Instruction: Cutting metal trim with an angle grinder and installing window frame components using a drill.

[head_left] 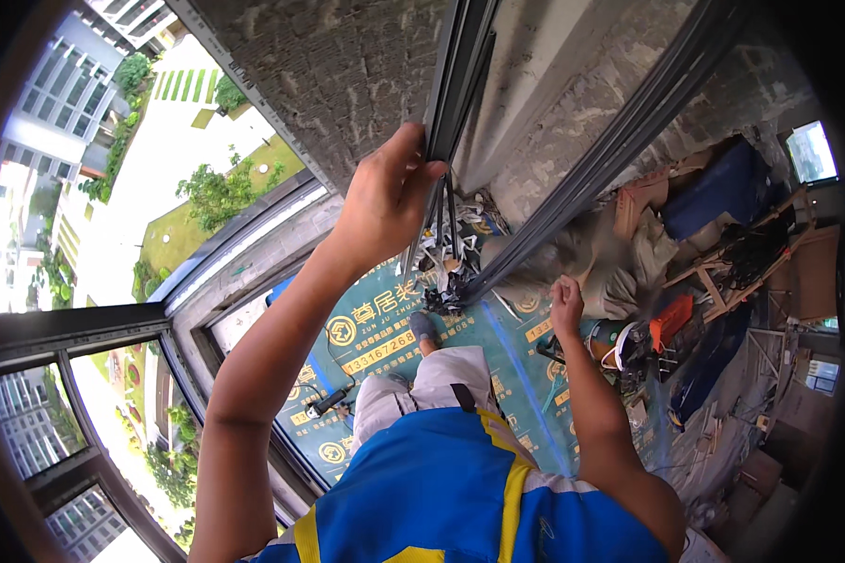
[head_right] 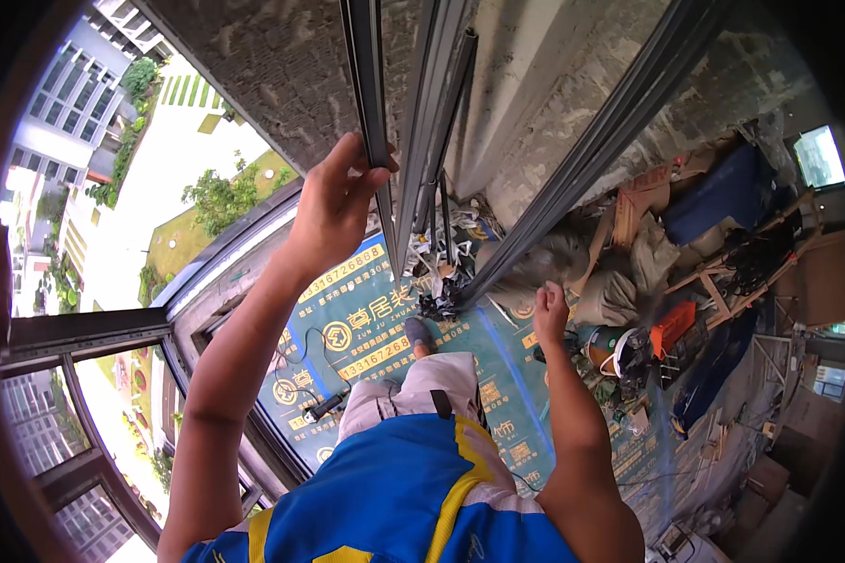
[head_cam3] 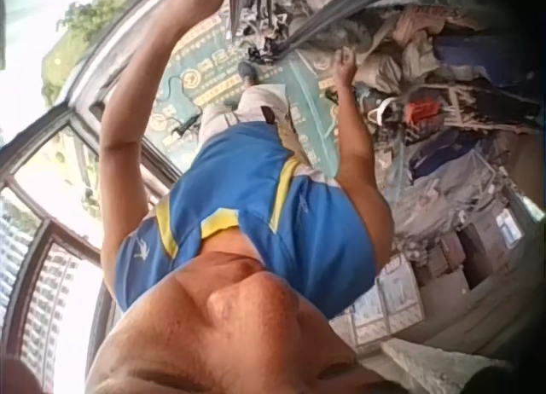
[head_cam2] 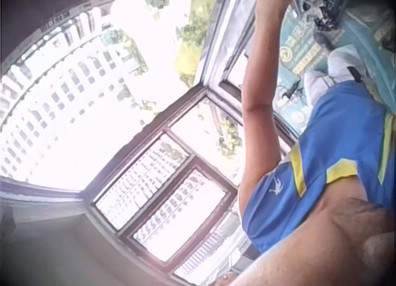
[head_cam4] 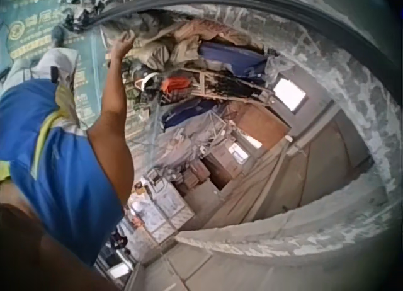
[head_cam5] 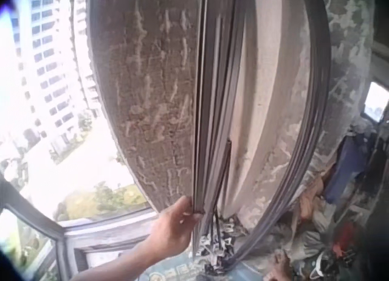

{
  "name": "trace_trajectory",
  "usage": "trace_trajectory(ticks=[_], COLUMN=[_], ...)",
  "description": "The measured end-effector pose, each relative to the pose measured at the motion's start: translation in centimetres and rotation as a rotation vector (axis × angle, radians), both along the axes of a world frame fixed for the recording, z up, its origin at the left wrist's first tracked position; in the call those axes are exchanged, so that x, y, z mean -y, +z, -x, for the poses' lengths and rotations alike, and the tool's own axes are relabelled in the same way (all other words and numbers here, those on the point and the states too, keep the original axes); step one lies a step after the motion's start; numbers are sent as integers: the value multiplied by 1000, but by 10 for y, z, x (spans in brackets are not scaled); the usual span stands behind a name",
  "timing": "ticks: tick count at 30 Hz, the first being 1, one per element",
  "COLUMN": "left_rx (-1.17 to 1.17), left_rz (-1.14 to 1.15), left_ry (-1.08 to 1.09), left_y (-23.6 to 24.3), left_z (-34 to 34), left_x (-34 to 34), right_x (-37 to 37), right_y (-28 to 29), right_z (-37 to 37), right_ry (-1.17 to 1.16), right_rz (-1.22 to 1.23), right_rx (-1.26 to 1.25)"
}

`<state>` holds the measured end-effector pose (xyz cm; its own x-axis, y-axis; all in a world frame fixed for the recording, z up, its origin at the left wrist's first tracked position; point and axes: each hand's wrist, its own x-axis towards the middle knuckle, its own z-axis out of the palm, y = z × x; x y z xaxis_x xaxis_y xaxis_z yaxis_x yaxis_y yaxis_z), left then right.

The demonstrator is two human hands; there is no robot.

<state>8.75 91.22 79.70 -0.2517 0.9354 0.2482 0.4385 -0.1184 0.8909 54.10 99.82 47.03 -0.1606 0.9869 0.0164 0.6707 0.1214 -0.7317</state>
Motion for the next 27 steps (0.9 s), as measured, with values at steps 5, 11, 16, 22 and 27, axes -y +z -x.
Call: trace_trajectory(ticks=[5,11,16,22,27], left_rx=[-17,-49,-67,-123,-116], left_rz=[-136,-220,-197,-179,-200], left_ry=[-76,-38,-65,-75,-48], left_y=[-17,-49,-53,-60,-66], left_z=[-41,-83,-104,-109,-101], left_x=[-76,-169,-224,-238,-249], right_x=[-99,-163,-176,-184,-181], right_y=[130,247,254,258,263], right_z=[82,139,144,138,135], right_ry=[-126,-225,-286,-317,-327], right_rz=[-237,-588,-628,-666,-622], right_rx=[-556,-312,-125,80,2])
